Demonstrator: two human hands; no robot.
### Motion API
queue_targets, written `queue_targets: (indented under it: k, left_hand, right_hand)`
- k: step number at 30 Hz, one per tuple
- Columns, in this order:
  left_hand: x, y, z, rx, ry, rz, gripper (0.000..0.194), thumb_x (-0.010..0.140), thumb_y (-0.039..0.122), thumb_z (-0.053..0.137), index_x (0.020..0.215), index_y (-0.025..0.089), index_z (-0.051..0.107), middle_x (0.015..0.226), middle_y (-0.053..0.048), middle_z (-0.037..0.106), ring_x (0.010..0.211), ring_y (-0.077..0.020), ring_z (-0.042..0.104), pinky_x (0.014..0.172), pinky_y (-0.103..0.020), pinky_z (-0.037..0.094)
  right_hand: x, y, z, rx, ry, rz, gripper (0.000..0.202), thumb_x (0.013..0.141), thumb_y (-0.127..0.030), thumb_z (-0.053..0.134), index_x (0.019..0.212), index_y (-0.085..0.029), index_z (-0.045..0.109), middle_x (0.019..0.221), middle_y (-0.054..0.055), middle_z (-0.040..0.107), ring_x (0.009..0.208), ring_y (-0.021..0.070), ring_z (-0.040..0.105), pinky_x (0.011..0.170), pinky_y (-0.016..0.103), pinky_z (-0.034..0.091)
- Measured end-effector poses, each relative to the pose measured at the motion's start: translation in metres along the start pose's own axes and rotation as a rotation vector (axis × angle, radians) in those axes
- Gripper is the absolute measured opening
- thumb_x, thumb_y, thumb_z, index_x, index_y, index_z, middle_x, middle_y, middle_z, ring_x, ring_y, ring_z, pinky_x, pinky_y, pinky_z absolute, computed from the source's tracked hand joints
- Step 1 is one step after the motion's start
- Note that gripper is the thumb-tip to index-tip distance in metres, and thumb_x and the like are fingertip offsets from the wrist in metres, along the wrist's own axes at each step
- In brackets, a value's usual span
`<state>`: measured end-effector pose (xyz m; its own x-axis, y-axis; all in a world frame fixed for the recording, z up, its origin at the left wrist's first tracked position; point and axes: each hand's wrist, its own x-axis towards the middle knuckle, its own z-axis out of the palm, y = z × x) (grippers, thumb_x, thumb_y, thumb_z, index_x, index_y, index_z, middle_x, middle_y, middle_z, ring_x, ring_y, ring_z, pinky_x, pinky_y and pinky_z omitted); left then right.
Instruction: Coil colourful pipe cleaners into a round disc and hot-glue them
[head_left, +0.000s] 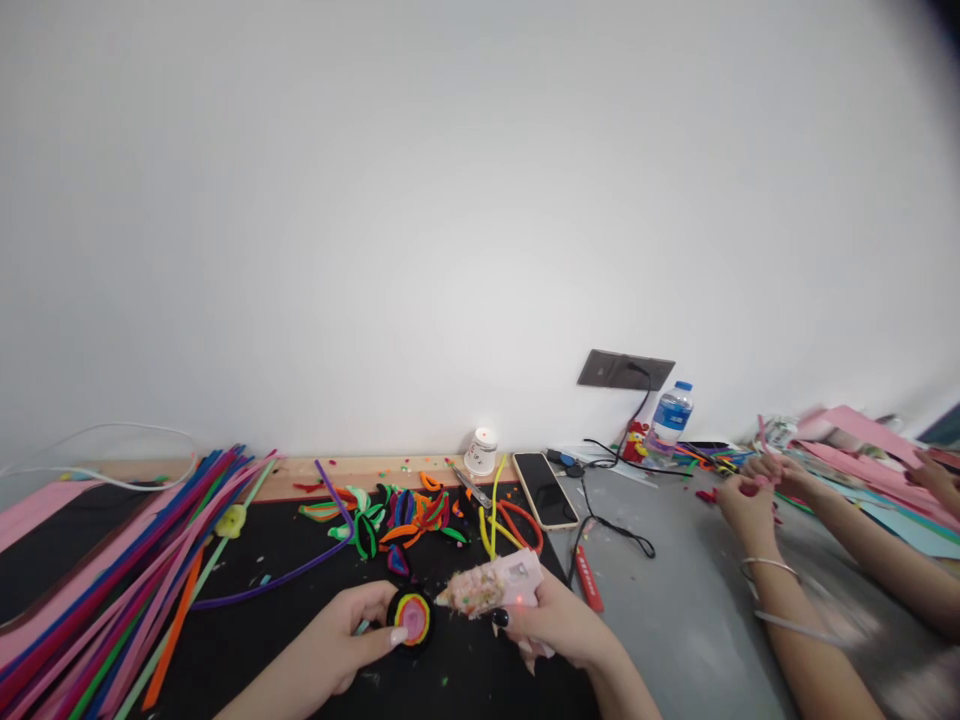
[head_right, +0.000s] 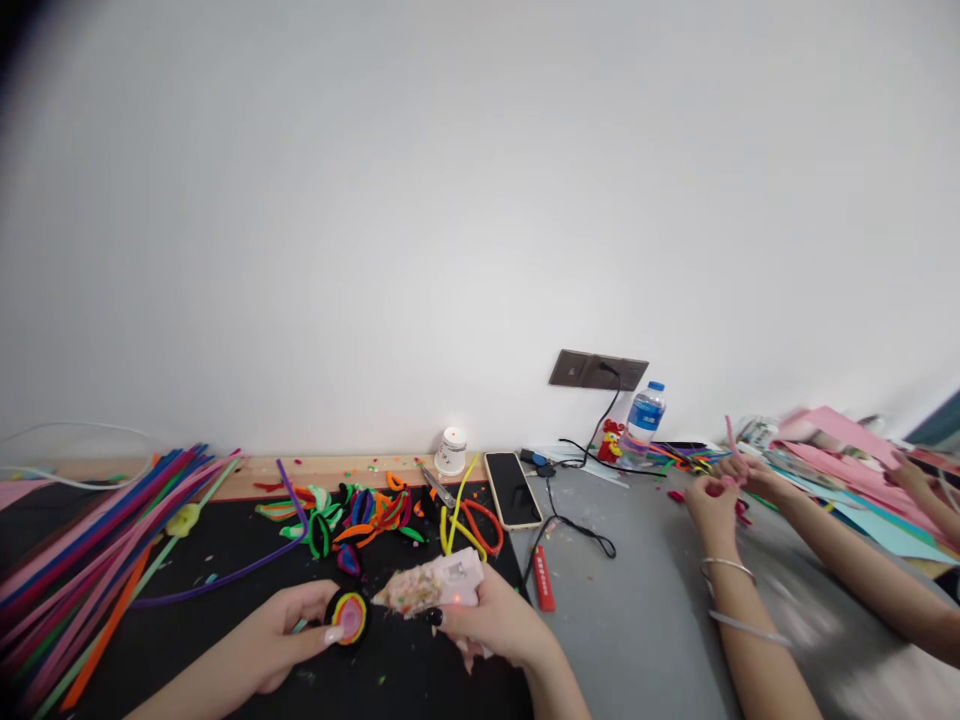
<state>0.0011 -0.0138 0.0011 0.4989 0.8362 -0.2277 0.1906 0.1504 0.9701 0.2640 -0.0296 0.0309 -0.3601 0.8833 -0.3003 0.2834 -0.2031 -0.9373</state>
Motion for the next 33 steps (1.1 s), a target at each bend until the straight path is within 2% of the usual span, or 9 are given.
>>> queue_targets:
  k: [6,15,19,25,33]
  left_hand:
    - [0.002,-0.005,-0.001,-0.051,0.011,0.008,0.04,0.064,0.053,0.065,0.08,0.017,0.058,0.067,0.007,0.053,0.036,-0.0013,0.013,0.03,-0.02,0.009]
    - [0.006,-0.009,-0.003,-0.029,-0.016,0.021,0.052,0.062,0.064,0.061,0.08,0.016,0.057,0.063,0.008,0.05,0.032,0.0003,0.013,0.029,-0.019,0.008]
    - [0.005,-0.01,-0.003,-0.039,-0.018,0.018,0.049,0.063,0.061,0.063,0.081,0.016,0.057,0.063,0.008,0.049,0.032,0.0008,0.013,0.029,-0.019,0.008]
    - [0.003,-0.005,-0.003,-0.038,-0.01,0.023,0.041,0.065,0.055,0.065,0.077,0.017,0.058,0.063,0.008,0.05,0.034,-0.0001,0.013,0.03,-0.018,0.01]
    - [0.003,-0.005,-0.002,-0.008,-0.016,0.027,0.043,0.064,0.057,0.063,0.078,0.017,0.058,0.062,0.008,0.048,0.034,-0.001,0.014,0.029,-0.019,0.008]
  right_hand:
    - [0.0,0.002,0.0,0.029,0.018,0.031,0.035,0.065,-0.025,0.06,0.098,-0.013,0.055,0.051,-0.009,0.05,0.034,0.0022,0.035,0.035,0.014,0.033]
    - [0.001,0.007,-0.001,0.05,0.007,0.035,0.036,0.064,-0.022,0.06,0.099,-0.014,0.055,0.051,-0.009,0.052,0.034,0.0021,0.035,0.035,0.014,0.033]
    - [0.003,0.008,-0.001,0.039,0.009,0.047,0.037,0.063,-0.021,0.059,0.099,-0.013,0.056,0.047,-0.01,0.05,0.033,0.0033,0.036,0.035,0.015,0.035]
    - [0.0,-0.002,0.002,0.041,0.034,0.04,0.039,0.063,-0.024,0.061,0.099,-0.013,0.056,0.049,-0.01,0.049,0.033,0.0028,0.034,0.035,0.015,0.033]
    - [0.003,0.003,0.002,0.063,0.026,0.001,0.034,0.064,-0.027,0.061,0.095,-0.013,0.055,0.044,-0.012,0.045,0.031,0.0019,0.031,0.035,0.015,0.032]
